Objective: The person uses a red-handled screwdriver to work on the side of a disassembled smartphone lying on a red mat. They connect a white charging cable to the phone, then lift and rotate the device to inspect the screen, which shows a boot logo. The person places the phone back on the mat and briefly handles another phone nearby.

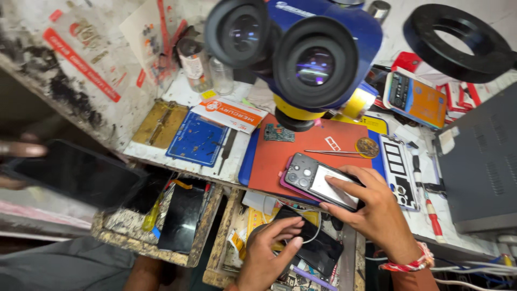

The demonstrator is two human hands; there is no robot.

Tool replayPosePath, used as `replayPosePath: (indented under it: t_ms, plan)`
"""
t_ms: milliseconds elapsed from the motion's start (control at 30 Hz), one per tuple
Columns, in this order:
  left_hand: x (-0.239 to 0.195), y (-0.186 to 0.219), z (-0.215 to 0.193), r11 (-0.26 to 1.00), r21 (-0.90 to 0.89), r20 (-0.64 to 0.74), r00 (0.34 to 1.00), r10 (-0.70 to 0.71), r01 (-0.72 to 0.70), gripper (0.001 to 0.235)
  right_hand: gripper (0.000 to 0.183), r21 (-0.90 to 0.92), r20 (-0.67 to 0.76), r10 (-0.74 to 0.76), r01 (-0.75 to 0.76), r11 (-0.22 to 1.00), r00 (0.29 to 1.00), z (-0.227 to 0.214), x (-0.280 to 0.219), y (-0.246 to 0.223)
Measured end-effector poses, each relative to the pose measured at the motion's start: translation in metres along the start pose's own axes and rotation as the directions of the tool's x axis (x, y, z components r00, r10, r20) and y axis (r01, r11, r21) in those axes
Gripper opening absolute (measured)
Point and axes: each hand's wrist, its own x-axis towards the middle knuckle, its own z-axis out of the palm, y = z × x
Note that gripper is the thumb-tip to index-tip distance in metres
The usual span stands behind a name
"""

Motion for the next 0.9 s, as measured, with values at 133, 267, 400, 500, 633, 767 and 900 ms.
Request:
replayPosePath:
  t_ms: [133,267,400,500,633,767,900]
  plan:
    - [0.011,-0.007,0.011,0.955,-0.286,0.024,0.997,-0.067,0.071,0.051,0.05,-0.002,0.006,0.003,-0.003,1.0,1.0,0.001,0.005,-0.003]
    - [0.019,-0.014,0.017,0.923,-0.374,0.022,0.996,-0.088,0.09,0.053,0.049,-0.024,0.03,-0.008,0.009,1.0,1.0,0.003,0.004,0.001]
    - [0.021,-0.013,0.02,0.924,-0.374,0.026,0.997,-0.077,0.081,0.052,0.049,-0.007,0.048,-0.023,0.024,1.0,0.999,0.002,0.004,0.002]
    - [0.019,-0.011,0.022,0.92,-0.379,0.033,0.995,-0.089,0.095,0.052,0.05,-0.016,0.063,-0.031,0.032,0.999,0.998,0.001,0.002,0.001]
    - [0.02,-0.008,0.023,0.917,-0.385,0.041,0.995,-0.095,0.103,0.051,0.052,-0.032,0.069,-0.033,0.036,0.999,0.997,0.002,0.002,-0.001]
    - [0.021,-0.006,0.024,0.912,-0.398,0.043,0.995,-0.09,0.1,0.05,0.055,-0.066,0.074,-0.045,0.049,0.997,0.996,0.005,0.002,-0.005]
    - [0.02,-0.006,0.024,0.912,-0.396,0.046,0.995,-0.093,0.103,0.051,0.057,-0.147,0.113,-0.095,0.111,0.983,0.989,0.002,-0.002,-0.008]
